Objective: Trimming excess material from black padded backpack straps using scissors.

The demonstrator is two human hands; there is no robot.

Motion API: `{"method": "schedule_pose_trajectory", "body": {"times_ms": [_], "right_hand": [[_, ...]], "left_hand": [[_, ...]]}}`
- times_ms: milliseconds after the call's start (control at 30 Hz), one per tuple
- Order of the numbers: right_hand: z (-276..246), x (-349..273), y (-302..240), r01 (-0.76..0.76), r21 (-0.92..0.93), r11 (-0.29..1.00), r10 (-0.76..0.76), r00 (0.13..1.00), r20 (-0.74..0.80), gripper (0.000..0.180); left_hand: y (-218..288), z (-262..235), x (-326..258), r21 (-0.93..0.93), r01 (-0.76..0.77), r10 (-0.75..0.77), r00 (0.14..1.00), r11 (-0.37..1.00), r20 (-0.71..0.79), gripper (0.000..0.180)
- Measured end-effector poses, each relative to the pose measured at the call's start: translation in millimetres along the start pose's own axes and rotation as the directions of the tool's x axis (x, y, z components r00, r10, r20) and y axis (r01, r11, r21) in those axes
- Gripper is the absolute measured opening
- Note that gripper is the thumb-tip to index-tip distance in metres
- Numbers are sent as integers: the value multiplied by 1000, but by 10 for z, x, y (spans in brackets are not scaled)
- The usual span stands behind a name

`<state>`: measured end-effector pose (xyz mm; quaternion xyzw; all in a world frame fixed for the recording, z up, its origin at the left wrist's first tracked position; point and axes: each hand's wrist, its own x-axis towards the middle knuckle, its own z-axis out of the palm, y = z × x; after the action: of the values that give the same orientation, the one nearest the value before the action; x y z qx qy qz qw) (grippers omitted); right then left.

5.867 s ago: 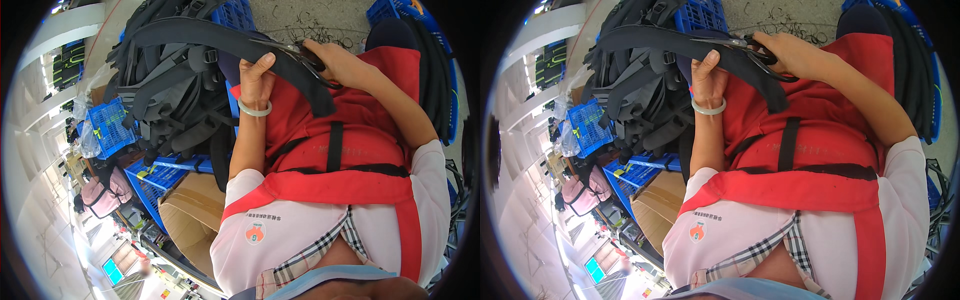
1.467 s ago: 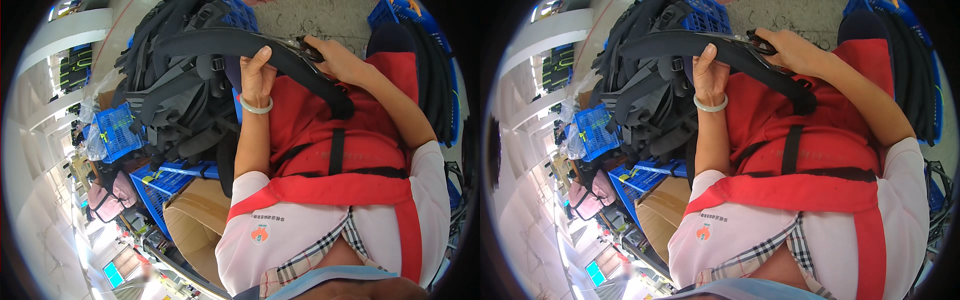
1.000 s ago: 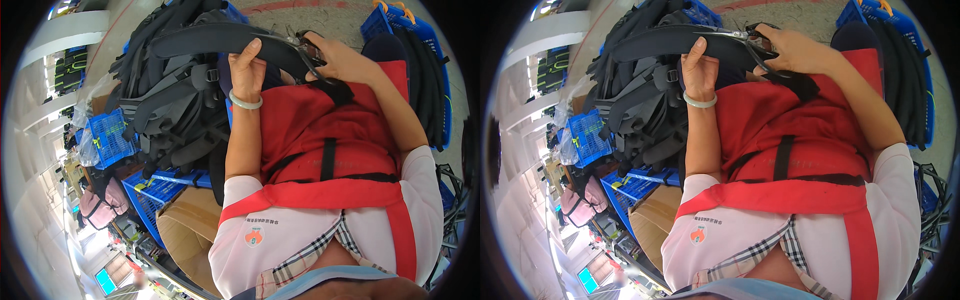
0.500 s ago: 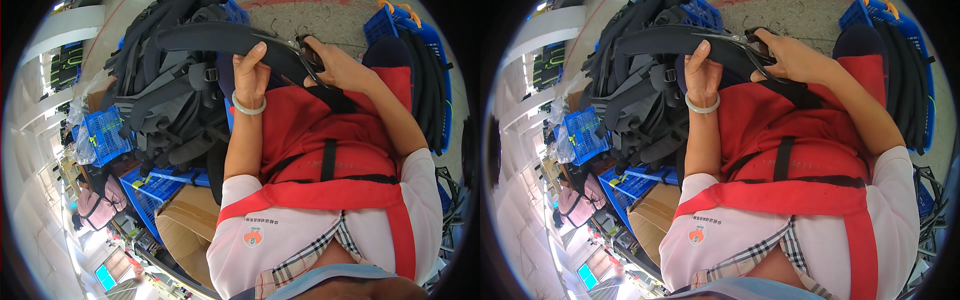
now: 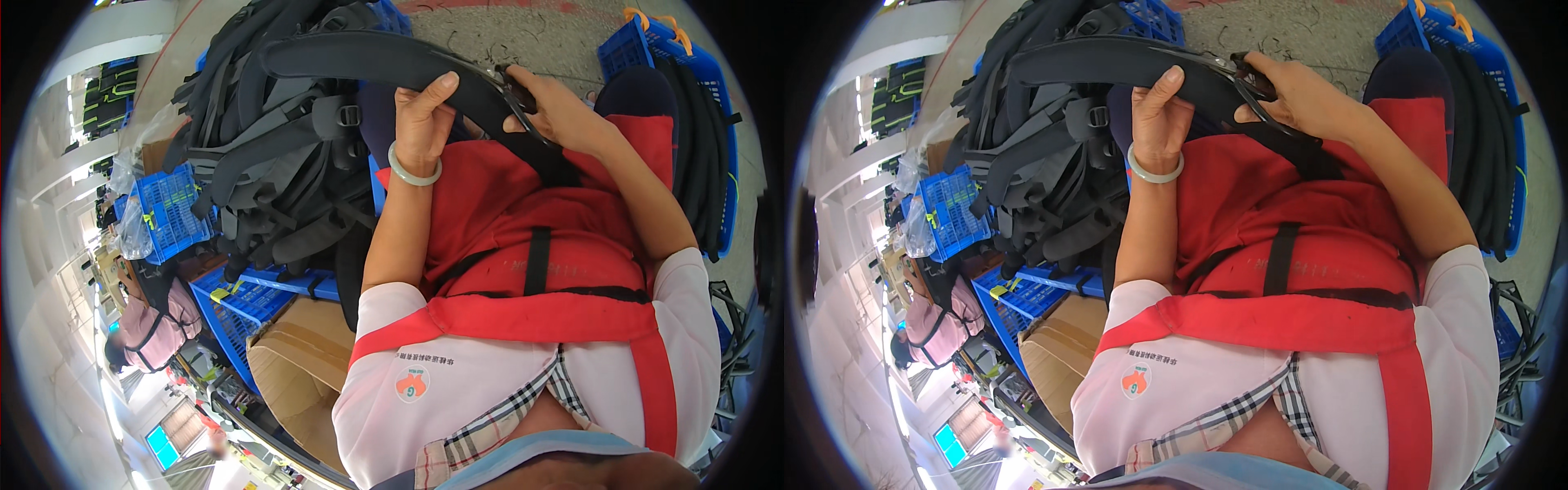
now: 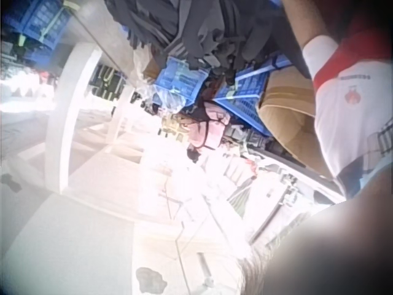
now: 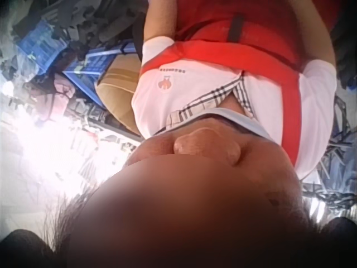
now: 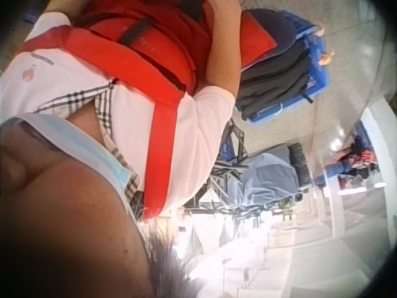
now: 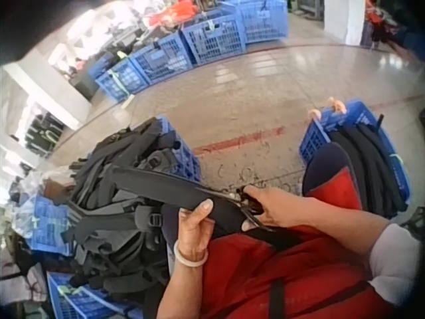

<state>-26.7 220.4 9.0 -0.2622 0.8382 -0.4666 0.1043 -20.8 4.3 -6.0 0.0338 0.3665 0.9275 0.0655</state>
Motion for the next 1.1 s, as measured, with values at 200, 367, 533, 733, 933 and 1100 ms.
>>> {"method": "schedule_pose_trajectory", "body": {"times_ms": [200, 367, 533, 733, 933, 1100], "right_hand": [[-78, -2, -47, -216, 49, 975, 202, 960, 195, 61], [31, -48, 75, -156, 188, 970, 138, 985, 106, 47], [44, -23, -92, -251, 194, 948, 224, 963, 152, 48], [120, -9, -33, 18, 87, 996, -12, 998, -70, 50], [-97, 28, -253, -276, 132, 952, 255, 954, 157, 58], [-84, 25, -185, -116, 39, 992, 112, 988, 102, 63]], "left_hand": [[-10, -11, -36, -51, 37, -38, 999, 998, -17, 19], [31, -9, -9, -55, 41, -40, 999, 998, 4, 20], [180, 16, 20, -6, -104, 103, 990, 995, -97, 16], [71, -10, -29, 42, -25, 24, 1000, 999, 21, 17], [207, 28, 8, -23, -104, 105, 994, 994, 23, 28], [207, 113, -1, 30, -85, 88, 991, 996, -101, 20]]}}
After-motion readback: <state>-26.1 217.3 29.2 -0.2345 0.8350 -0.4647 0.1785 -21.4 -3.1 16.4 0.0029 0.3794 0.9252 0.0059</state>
